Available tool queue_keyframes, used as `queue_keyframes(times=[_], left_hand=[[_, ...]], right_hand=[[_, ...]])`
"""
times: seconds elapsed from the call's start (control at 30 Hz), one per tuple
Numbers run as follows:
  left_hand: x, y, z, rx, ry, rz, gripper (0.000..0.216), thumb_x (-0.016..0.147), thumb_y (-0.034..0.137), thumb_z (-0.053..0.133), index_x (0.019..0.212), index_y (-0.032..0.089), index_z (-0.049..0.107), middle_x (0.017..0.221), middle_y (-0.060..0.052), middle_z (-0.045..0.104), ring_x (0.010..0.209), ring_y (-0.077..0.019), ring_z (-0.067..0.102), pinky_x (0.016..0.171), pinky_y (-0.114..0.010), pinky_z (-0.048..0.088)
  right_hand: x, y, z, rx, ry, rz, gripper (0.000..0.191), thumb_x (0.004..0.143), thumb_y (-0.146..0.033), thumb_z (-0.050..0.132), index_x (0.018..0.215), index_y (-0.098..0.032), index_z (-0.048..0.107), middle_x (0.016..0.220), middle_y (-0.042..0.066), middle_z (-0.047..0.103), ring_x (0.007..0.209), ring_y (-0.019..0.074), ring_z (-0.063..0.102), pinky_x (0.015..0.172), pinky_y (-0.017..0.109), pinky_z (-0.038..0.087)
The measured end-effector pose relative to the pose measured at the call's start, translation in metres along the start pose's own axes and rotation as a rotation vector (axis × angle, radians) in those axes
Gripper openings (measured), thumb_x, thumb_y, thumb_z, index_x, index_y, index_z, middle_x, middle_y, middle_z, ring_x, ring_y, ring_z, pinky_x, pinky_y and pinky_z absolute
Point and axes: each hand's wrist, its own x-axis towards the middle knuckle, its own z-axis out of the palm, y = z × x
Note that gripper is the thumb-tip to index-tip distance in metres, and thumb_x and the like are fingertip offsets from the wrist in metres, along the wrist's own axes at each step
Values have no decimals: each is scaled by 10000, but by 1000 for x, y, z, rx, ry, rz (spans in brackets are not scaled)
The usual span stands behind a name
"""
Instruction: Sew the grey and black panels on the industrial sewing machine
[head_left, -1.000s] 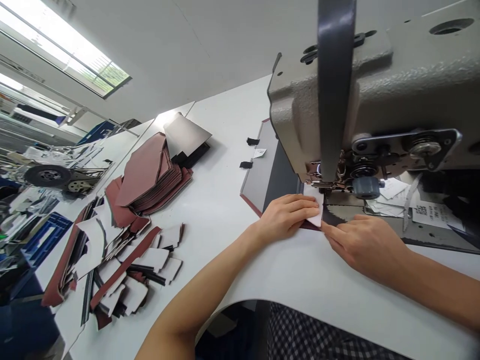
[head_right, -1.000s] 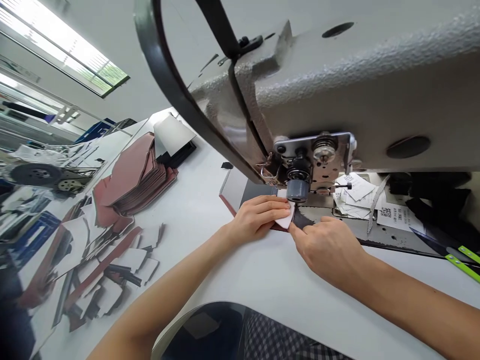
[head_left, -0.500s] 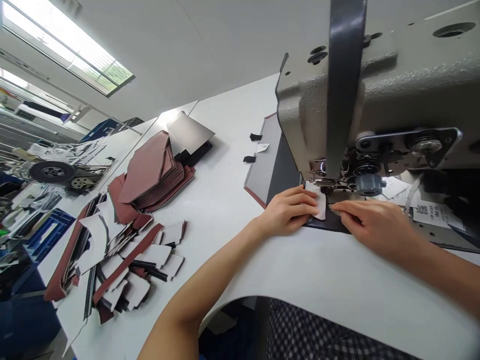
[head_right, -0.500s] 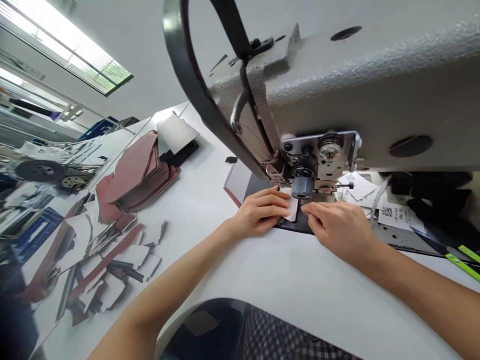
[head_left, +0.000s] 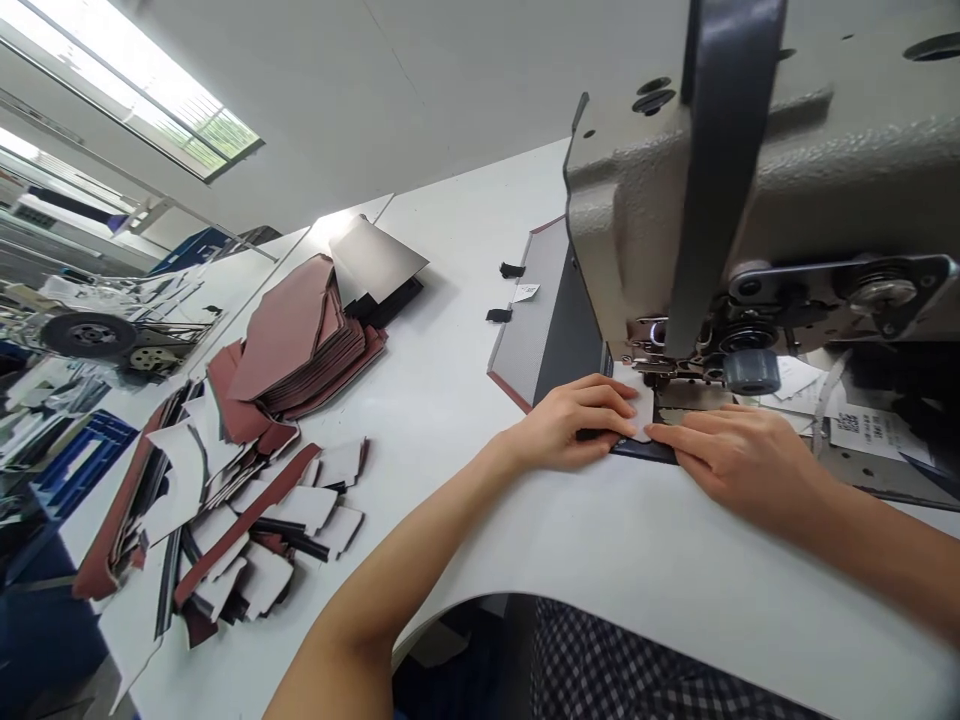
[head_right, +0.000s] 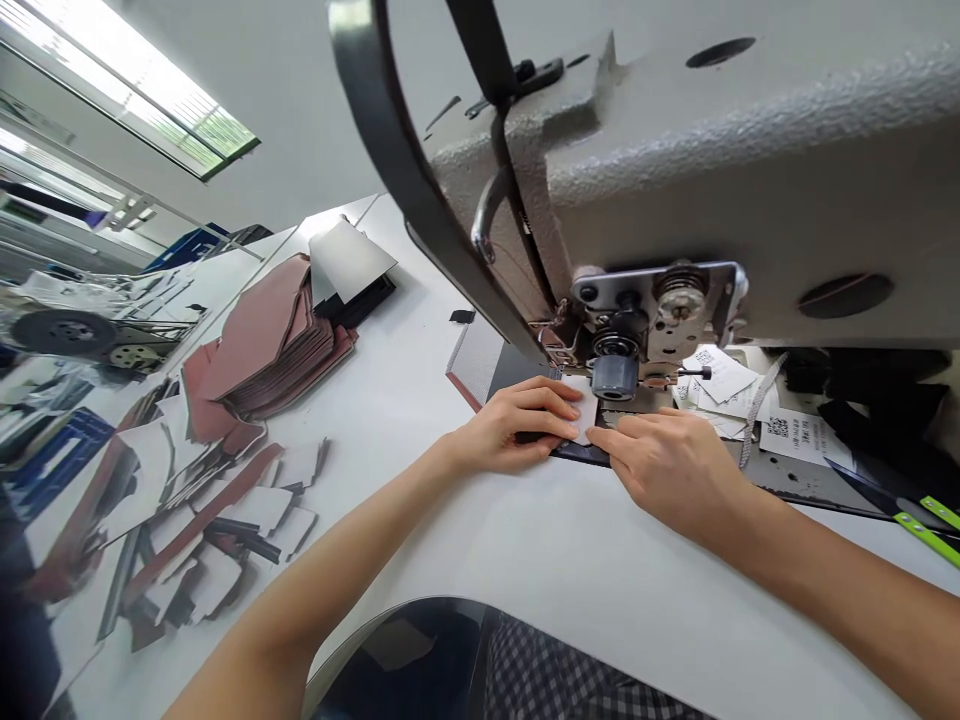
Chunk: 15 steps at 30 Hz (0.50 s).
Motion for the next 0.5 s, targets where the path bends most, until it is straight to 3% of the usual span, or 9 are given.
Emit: queue_keyframes(times=[0.17, 0.37, 0.5], left_hand=[[0, -8, -2, -14, 2, 28, 243, 888, 83, 571, 1012, 210, 736, 1000, -98, 723, 1181, -245, 643, 978, -386, 571], [14, -24, -11, 24, -83, -16, 218, 921, 160, 545, 971, 214, 750, 1077, -106, 729, 1175, -248, 642, 1013, -390, 537], [21, -37, -14, 37, -83, -57, 226, 916, 176, 545, 973, 207, 761, 1087, -110, 717, 1110, -234, 651, 981, -353, 531]], right_hand=[[0, -8, 0, -232, 48, -122, 318, 919, -21, 457, 1013, -118, 745, 585, -26, 506, 517, 125, 479, 613, 316, 312], [2, -5, 3, -301, 17, -44, 354, 894, -32, 485, 1162, -90, 710, 601, -33, 546, 541, 144, 534, 643, 328, 347], [2, -3, 5, -301, 34, -7, 350, 918, -49, 454, 1144, -91, 718, 592, -37, 559, 533, 141, 542, 643, 326, 360]])
